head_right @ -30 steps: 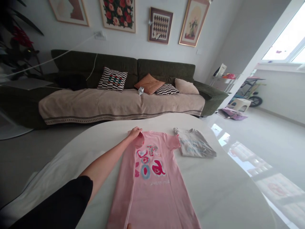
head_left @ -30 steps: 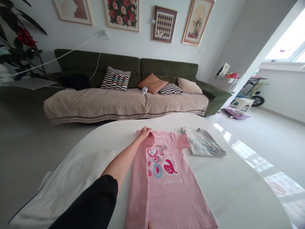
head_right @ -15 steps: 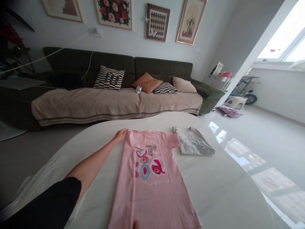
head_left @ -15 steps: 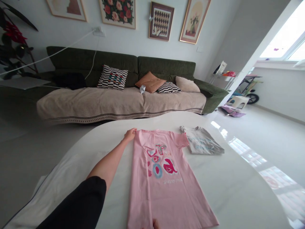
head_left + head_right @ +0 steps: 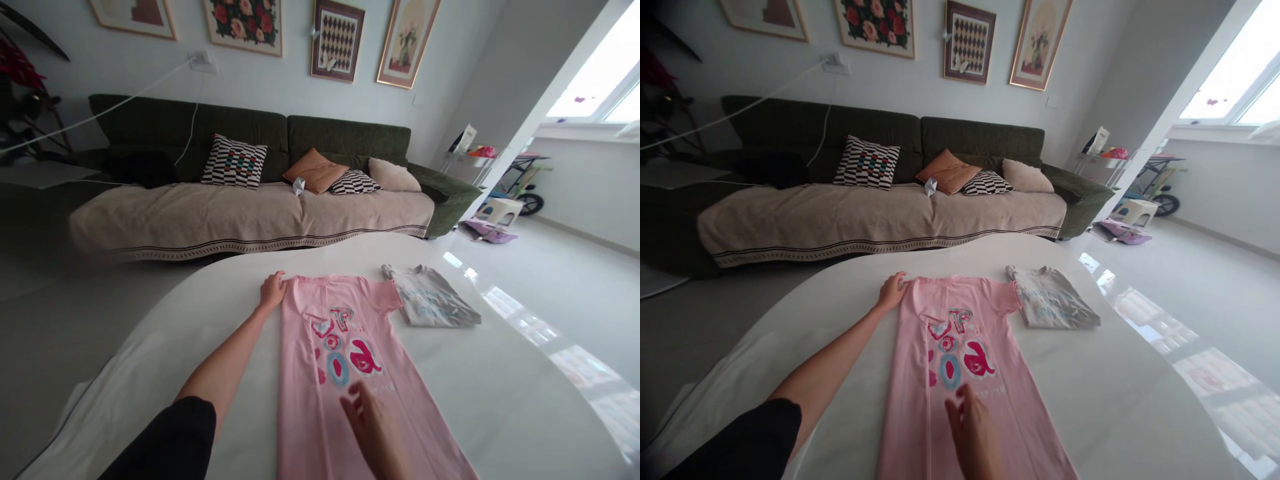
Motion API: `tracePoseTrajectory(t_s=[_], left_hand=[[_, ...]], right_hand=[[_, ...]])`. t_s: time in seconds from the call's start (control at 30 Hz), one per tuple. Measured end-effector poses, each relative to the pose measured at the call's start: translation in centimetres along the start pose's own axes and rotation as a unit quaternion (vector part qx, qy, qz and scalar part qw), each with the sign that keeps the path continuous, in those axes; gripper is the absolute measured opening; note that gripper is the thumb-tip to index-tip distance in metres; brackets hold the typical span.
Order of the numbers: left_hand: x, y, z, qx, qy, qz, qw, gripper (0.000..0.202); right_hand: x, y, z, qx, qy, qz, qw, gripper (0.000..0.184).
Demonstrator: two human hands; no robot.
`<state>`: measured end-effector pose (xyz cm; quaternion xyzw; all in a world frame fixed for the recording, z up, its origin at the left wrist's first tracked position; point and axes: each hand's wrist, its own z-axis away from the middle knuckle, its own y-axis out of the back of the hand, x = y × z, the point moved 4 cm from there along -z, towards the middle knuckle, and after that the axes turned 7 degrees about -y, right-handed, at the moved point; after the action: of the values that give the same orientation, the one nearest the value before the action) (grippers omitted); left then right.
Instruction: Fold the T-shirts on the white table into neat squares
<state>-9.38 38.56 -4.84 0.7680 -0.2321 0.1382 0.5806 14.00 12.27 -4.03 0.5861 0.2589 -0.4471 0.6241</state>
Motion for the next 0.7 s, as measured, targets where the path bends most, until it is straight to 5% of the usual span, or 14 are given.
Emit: tracePoseTrajectory(t_s=[0.1,0.23,0.4,0.7], left_hand=[[0.4,-0.1,1.6,0.020,-0.048,0.002,0.999,0.035],[0.5,-0.3,2.3,0.032,-0.075,-0.010,0.997,0.028],[0.0,-0.7,2.0,0.047,-0.080,-0.031,0.995,0.030],[0.0,-0.8,2.0,0.059,-0.098,-0.048,0.992,0.030]], right_hand=[[-4.1,-0.6,-8.2,0.075,0.090,0.141,0.983,0.017],[-7.4,-3.5,-15.2,0.119,0.077,0.175,0.974,0.026],[-7.4,-5.7,-16.4,0.140,0.063,0.197,0.968,0.031],[-7.8,-3.8,-16.1,0.162,0.091,0.238,0.953,0.034]])
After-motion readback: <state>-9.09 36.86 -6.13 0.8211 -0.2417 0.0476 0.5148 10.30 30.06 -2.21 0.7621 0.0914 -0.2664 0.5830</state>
